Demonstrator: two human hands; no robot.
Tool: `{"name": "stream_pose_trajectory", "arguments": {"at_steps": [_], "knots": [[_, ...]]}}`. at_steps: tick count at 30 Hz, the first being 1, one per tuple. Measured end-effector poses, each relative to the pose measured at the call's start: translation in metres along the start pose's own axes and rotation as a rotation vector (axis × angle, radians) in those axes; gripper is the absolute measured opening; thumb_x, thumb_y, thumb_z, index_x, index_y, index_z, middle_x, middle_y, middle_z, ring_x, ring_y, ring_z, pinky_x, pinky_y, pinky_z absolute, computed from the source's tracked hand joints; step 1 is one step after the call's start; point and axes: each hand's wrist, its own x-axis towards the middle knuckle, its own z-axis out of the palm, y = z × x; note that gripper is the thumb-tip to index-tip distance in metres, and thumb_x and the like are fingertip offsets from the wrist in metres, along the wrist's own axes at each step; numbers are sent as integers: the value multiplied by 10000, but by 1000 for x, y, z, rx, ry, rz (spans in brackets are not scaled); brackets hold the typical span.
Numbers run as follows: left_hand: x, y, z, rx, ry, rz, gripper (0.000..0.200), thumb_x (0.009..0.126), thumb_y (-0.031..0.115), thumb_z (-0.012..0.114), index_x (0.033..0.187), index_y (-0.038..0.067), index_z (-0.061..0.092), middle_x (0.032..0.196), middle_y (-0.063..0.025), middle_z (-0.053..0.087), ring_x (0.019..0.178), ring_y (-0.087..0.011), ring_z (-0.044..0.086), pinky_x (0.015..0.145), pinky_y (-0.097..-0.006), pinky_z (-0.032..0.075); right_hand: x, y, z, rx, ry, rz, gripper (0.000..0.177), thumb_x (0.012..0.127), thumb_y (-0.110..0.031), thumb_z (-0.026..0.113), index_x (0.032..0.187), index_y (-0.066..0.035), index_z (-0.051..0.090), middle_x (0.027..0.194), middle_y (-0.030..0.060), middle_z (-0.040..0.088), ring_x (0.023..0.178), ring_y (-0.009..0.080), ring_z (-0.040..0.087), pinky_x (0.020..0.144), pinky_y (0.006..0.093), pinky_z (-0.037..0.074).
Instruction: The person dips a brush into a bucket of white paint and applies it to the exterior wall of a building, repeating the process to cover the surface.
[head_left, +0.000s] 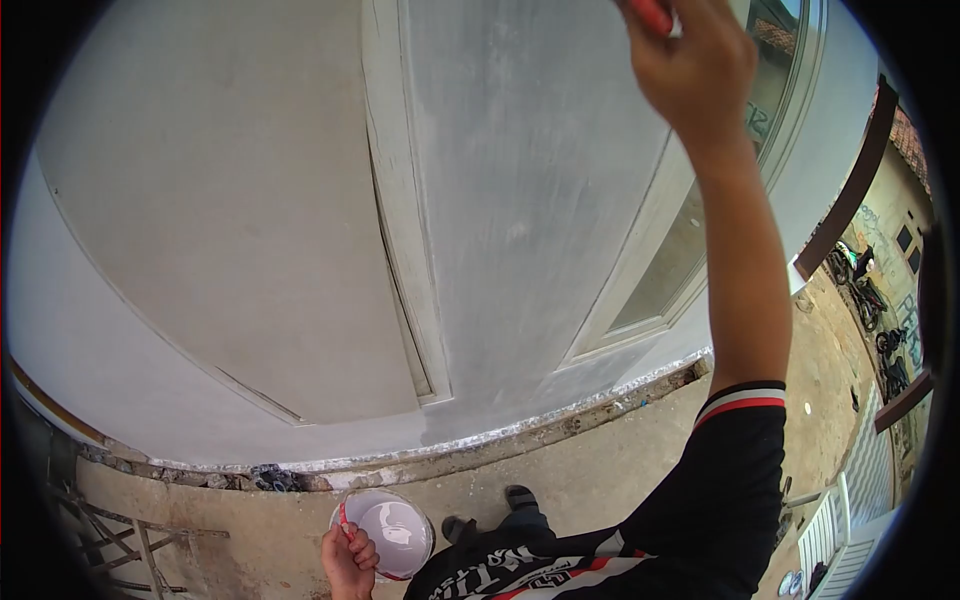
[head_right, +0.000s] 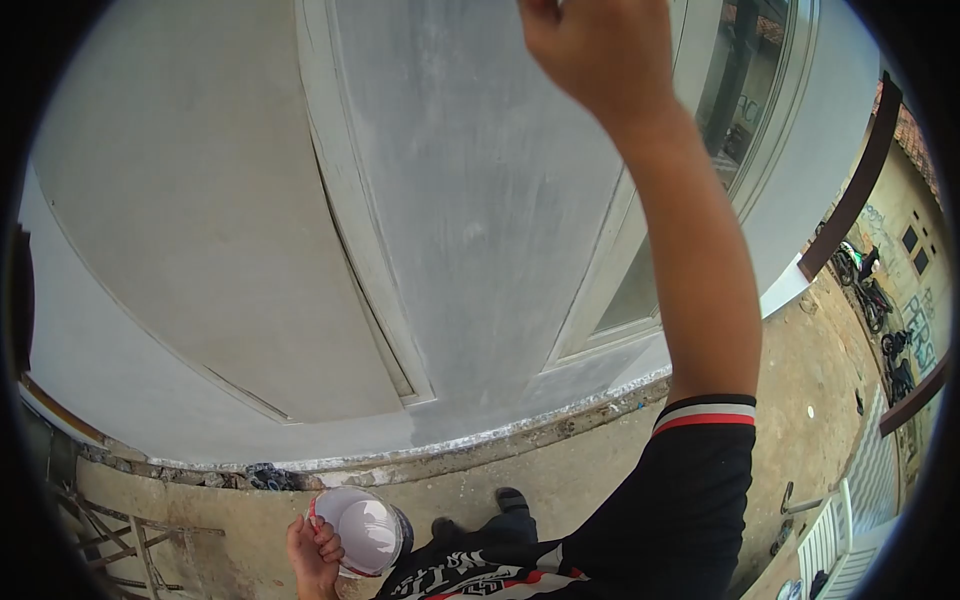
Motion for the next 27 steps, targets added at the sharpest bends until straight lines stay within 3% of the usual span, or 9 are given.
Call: {"name": "stream_pose_trajectory", "arguments": {"at_steps": [1,2,4,9,14,15,18,21,27], "knots": [[2,-1,1,20,13,-16,319,839,428,469,781,115,485,549,45,307,412,-64,249,344,-193,205,-43,-10,-1,-127,-111,-4,244,713,-44,692,951,-63,640,995,81,619,881,224,613,733,283,531],[4,-1,0,43,27,-34,322,838,431,469,784,114,486,548,45,306,414,-65,249,345,-194,205,-81,-17,10,-45,-15,-49,299,647,5,721,931,-54,648,1019,104,602,925,253,605,761,287,528],[6,-4,-1,80,44,-65,330,837,436,468,789,111,489,549,46,305,418,-66,252,347,-196,205,-159,-58,11,-98,-59,-7,140,698,-20,679,826,-19,622,907,104,597,936,265,605,738,313,536],[9,-11,-3,153,78,-82,348,837,443,459,802,99,498,558,47,303,432,-73,262,362,-200,215,-350,-178,-22,21,-246,243,124,716,1,651,835,-30,633,1002,114,563,966,280,591,807,368,531],[8,-21,0,153,67,-108,339,882,408,458,945,82,525,612,47,307,466,-67,238,405,-187,208,-453,-271,-78,198,-535,408,140,763,-65,607,901,-51,631,1083,103,532,1041,276,555,860,389,490],[9,-23,-2,146,61,-116,357,879,414,462,966,74,527,617,43,312,472,-68,243,409,-188,213,-464,-283,-89,239,-605,439,158,766,-76,596,920,-56,626,1076,100,535,1051,277,550,864,388,485],[12,-32,7,197,66,-125,350,842,438,450,805,95,500,564,47,303,438,-74,264,373,-197,220,-485,-310,-116,332,-807,521,217,765,-97,554,975,-71,601,1058,67,556,1070,255,541,868,345,472],[11,-36,6,159,23,-118,342,844,431,450,819,93,499,567,47,309,443,-73,268,380,-193,224,-489,-300,-117,500,-925,596,202,757,-88,566,957,-80,599,1059,44,568,1028,230,557,829,307,485],[-1,-40,3,47,-67,-70,317,849,412,460,824,98,498,569,47,319,441,-64,273,373,-193,224,-374,-194,-74,766,-892,815,143,775,-69,588,915,-58,617,918,75,618,854,249,594,727,326,491]]}}
